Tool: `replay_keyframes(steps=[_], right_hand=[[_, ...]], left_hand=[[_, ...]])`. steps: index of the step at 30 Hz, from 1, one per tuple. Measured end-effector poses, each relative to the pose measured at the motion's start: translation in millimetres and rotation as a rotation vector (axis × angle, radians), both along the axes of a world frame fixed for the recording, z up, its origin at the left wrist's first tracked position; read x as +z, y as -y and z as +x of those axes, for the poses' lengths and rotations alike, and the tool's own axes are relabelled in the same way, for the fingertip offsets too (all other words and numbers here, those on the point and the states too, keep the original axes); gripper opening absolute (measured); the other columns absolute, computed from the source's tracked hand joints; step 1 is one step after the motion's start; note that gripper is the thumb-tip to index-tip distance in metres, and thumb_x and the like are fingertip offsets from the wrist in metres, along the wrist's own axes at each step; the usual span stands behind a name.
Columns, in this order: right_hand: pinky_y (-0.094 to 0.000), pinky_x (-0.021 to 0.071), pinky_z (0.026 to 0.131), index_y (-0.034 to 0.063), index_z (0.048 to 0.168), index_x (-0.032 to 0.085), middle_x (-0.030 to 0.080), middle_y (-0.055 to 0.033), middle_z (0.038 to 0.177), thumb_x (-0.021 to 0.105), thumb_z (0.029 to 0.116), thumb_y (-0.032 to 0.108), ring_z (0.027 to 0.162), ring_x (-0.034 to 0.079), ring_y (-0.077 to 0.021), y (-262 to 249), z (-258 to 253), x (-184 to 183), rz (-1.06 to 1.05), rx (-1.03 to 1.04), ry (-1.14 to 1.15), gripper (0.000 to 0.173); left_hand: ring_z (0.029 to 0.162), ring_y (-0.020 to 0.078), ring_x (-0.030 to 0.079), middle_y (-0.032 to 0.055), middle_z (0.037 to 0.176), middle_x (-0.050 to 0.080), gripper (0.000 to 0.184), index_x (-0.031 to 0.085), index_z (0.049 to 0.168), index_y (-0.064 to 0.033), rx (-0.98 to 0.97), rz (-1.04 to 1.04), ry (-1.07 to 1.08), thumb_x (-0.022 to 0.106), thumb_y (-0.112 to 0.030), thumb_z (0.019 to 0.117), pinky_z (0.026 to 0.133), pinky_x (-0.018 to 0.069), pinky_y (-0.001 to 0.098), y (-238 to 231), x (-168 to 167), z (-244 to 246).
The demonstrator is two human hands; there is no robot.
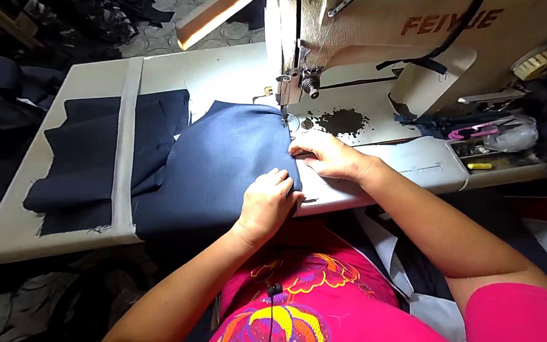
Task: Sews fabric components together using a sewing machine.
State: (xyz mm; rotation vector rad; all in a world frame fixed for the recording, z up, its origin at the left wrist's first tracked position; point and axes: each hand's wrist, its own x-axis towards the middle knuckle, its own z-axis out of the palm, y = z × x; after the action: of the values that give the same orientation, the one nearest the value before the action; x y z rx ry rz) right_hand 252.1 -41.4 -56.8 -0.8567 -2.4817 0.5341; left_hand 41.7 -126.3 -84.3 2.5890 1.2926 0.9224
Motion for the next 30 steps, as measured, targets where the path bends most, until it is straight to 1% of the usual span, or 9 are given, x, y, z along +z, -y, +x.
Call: replay_keyframes(steps=[5,10,18,22,24,25,27,28,30], right_hand=[[-0.0542,0.0443,0.097,0.0044,0.095,0.076,0.071,-0.0142,0.103,0.065,0.0829,0.001,0.109,0.063,-0.0342,-16,-2,0,0.052,0.195,0.073,0.017],[-0.0488,0.0451,0.094,-0.0038,0.099,0.073,0.070,-0.0191,0.096,0.076,0.0795,0.002,0.102,0.063,-0.0331,-23,-15,12,-0.099,0.213,-0.016,0.020],[-0.0379,0.0458,0.072,-0.0006,0.082,0.074,0.066,-0.0101,0.075,0.073,0.0876,0.010,0.077,0.060,-0.0186,-36,-25,16,-0.130,0.201,-0.050,0.012],[-0.0421,0.0476,0.077,-0.0011,0.080,0.076,0.068,-0.0125,0.075,0.071,0.0863,0.005,0.079,0.064,-0.0234,-28,-19,4,-0.020,0.198,-0.134,0.010],[-0.0456,0.0473,0.087,0.0014,0.081,0.077,0.072,-0.0116,0.081,0.066,0.0858,0.004,0.088,0.066,-0.0259,-21,-14,-12,0.098,0.180,-0.195,0.013],[-0.0469,0.0460,0.094,0.0040,0.083,0.079,0.074,-0.0103,0.088,0.064,0.0863,0.005,0.096,0.066,-0.0263,-15,-10,-18,0.141,0.149,-0.194,0.015],[-0.0492,0.0453,0.100,0.0095,0.091,0.082,0.073,-0.0075,0.102,0.063,0.0892,0.010,0.107,0.063,-0.0261,3,-1,-25,0.191,0.063,-0.137,0.019],[-0.0492,0.0452,0.101,0.0117,0.097,0.083,0.072,-0.0062,0.105,0.063,0.0908,0.013,0.110,0.062,-0.0253,12,3,-26,0.184,0.026,-0.098,0.020],[-0.0501,0.0459,0.101,0.0119,0.105,0.082,0.073,-0.0074,0.113,0.065,0.0909,0.012,0.113,0.063,-0.0263,26,13,-25,0.136,0.006,-0.063,0.023]], left_hand=[[0.083,0.0245,0.075,0.0116,0.092,0.076,0.014,0.074,0.084,-0.0023,0.052,0.096,0.082,0.067,-0.010,0.0932,0.067,0.0604,0.0420,-10,-3,0],[0.057,0.0036,0.053,-0.0004,0.068,0.061,0.022,0.069,0.083,-0.0076,0.177,-0.239,0.448,0.062,-0.018,0.1008,0.053,0.0434,0.0203,-18,15,-14],[0.052,0.0054,0.051,-0.0018,0.061,0.058,0.028,0.068,0.077,-0.0105,0.263,-0.447,0.549,0.064,-0.023,0.1015,0.049,0.0400,0.0240,-25,26,-19],[0.053,0.0026,0.050,-0.0031,0.062,0.056,0.028,0.068,0.077,-0.0083,0.145,-0.274,0.465,0.060,-0.018,0.1018,0.050,0.0398,0.0202,-27,18,-14],[0.070,0.0095,0.062,0.0023,0.077,0.066,0.030,0.072,0.085,-0.0059,0.115,-0.164,0.335,0.053,-0.020,0.1046,0.064,0.0502,0.0280,-32,17,-13],[0.093,0.0176,0.069,0.0084,0.098,0.072,0.031,0.074,0.099,-0.0034,0.084,-0.134,0.240,0.048,-0.021,0.1060,0.082,0.0558,0.0382,-34,18,-14],[0.144,0.0317,0.047,0.0126,0.149,0.056,0.044,0.064,0.134,-0.0074,0.015,-0.184,0.037,0.039,-0.032,0.1085,0.113,0.0347,0.0641,-41,14,-16],[0.152,0.0351,0.033,0.0091,0.160,0.046,0.050,0.057,0.145,-0.0140,0.002,-0.203,-0.055,0.036,-0.039,0.1086,0.114,0.0238,0.0745,-42,10,-18],[0.155,0.0390,0.025,0.0033,0.163,0.042,0.053,0.054,0.150,-0.0249,-0.015,-0.219,-0.165,0.036,-0.048,0.1067,0.109,0.0137,0.0836,-42,1,-19]])
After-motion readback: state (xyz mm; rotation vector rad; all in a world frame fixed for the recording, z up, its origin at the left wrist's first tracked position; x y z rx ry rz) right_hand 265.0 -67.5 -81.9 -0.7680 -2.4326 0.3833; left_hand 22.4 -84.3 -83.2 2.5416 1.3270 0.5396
